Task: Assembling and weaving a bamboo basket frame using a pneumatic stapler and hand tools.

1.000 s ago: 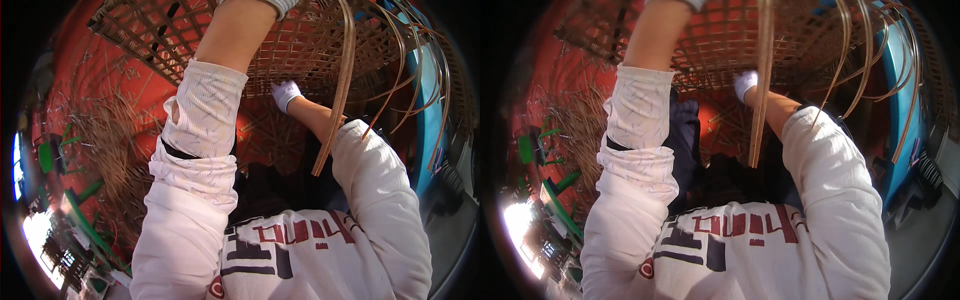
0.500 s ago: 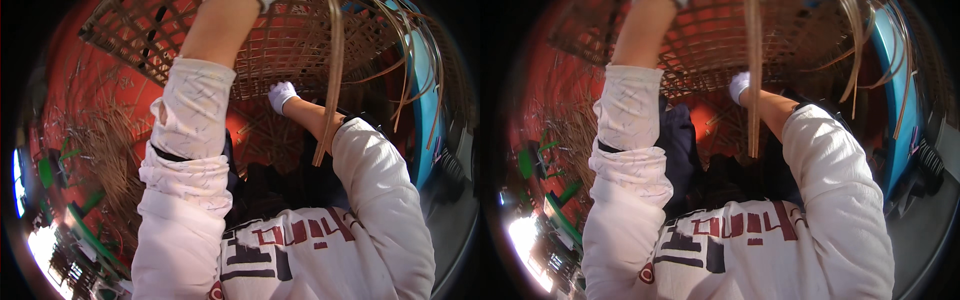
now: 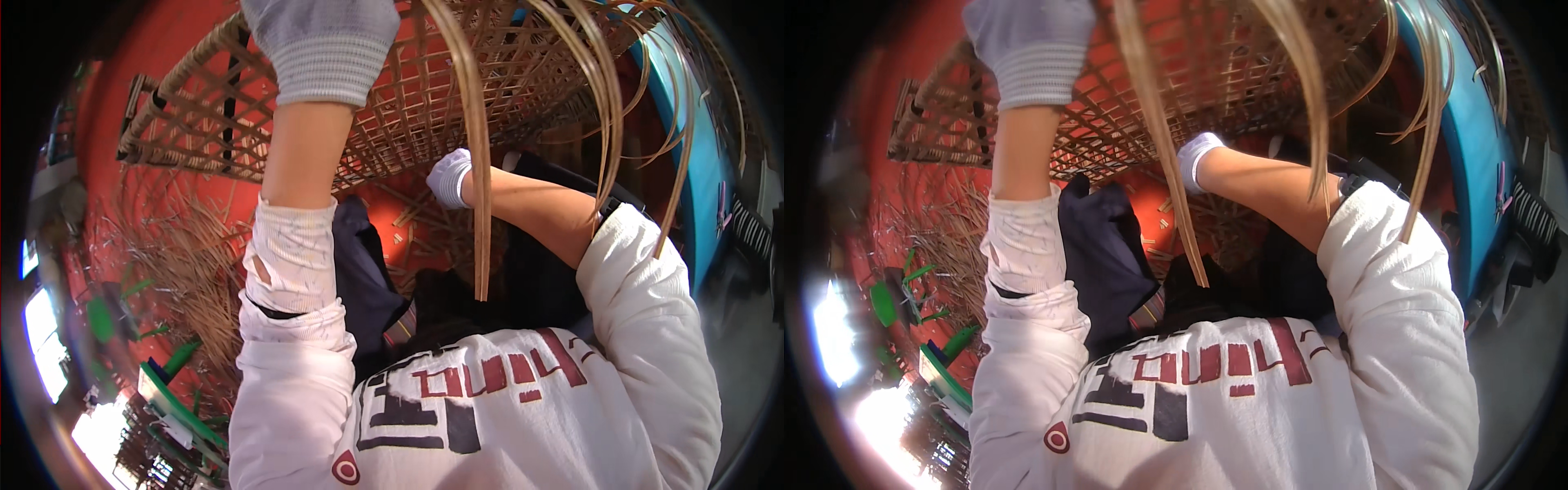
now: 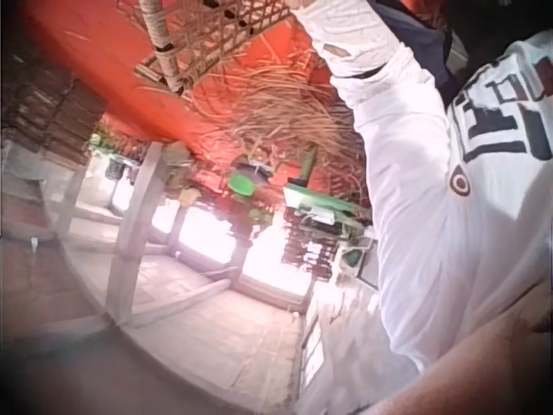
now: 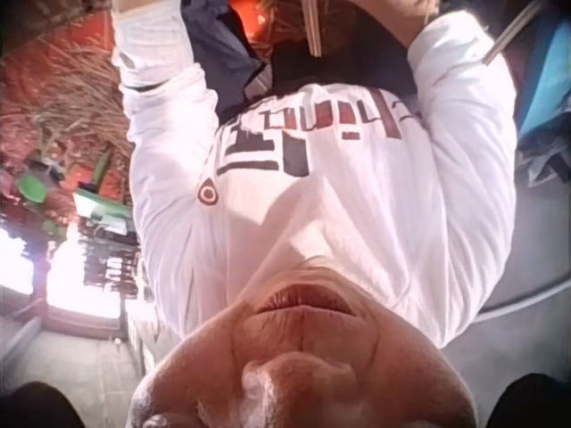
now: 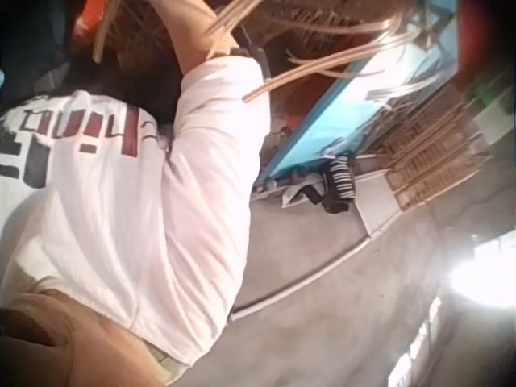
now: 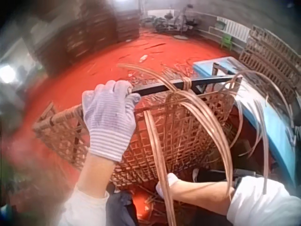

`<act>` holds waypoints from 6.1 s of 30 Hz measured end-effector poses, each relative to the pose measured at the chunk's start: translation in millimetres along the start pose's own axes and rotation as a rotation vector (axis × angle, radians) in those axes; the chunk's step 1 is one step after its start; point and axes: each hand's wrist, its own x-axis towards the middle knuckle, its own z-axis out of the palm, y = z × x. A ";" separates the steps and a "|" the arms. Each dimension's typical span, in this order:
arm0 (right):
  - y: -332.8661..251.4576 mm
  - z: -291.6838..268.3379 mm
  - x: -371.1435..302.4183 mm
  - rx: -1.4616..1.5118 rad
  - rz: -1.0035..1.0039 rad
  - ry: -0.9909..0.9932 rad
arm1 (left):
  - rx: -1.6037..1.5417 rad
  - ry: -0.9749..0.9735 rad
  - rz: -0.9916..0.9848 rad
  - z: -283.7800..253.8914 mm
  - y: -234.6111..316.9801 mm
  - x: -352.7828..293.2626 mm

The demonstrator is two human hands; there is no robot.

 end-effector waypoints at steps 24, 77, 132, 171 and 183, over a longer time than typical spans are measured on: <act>126.4 67.0 -18.9 0.760 0.023 0.397 | 0.122 -0.179 -0.017 31.5 -30.7 16.9; 66.1 -126.4 -250.7 0.635 -0.071 2.089 | -0.215 -0.249 -0.163 -54.9 25.0 29.2; -2.3 -117.4 -234.6 0.242 0.053 1.694 | -0.348 -0.721 -0.244 -92.6 27.8 69.4; 25.9 -119.6 -160.9 0.703 -0.443 1.442 | -0.570 -0.780 -0.210 -94.0 6.9 68.7; 19.7 -112.4 -155.1 0.830 -0.412 1.355 | -0.631 -0.701 -0.227 -88.8 3.7 64.6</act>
